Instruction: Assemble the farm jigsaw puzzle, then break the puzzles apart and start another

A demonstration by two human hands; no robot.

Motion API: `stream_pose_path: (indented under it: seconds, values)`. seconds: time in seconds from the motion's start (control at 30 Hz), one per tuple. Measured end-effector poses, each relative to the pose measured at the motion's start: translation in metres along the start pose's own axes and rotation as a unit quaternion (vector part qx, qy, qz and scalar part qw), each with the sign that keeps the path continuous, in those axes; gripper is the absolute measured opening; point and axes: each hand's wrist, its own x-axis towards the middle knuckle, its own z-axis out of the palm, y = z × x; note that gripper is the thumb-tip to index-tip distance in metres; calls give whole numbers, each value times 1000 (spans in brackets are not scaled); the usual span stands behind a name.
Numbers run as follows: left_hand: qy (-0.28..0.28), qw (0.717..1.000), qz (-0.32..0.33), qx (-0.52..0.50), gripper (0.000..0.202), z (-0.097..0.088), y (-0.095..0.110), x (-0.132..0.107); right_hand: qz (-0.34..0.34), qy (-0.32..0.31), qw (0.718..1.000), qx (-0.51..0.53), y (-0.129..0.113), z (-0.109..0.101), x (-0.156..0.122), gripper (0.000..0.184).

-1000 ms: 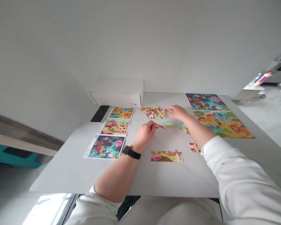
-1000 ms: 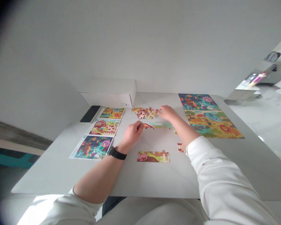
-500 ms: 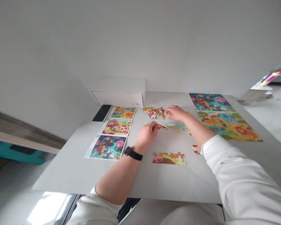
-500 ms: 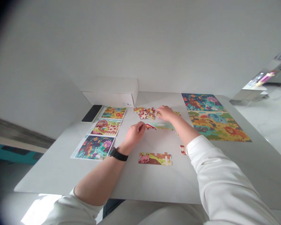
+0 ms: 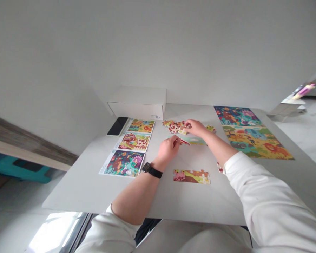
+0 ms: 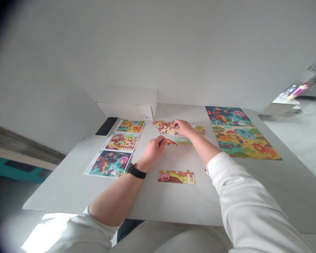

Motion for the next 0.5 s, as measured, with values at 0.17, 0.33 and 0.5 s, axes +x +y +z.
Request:
stream_pose_path:
  seconds: [0.17, 0.33, 0.5]
  values:
    - [11, 1000, 13, -11, 27, -2, 1, 1, 102, 37, 958, 267, -3, -28, -31, 22]
    - [16, 999, 45, -22, 24, -4, 5, -4, 125, 50, 913, 386, -8, -59, -92, 40]
    - [6, 994, 63, -92, 22, -6, 21, -13, 126, 85, 896, 417, -10, -68, -159, 46]
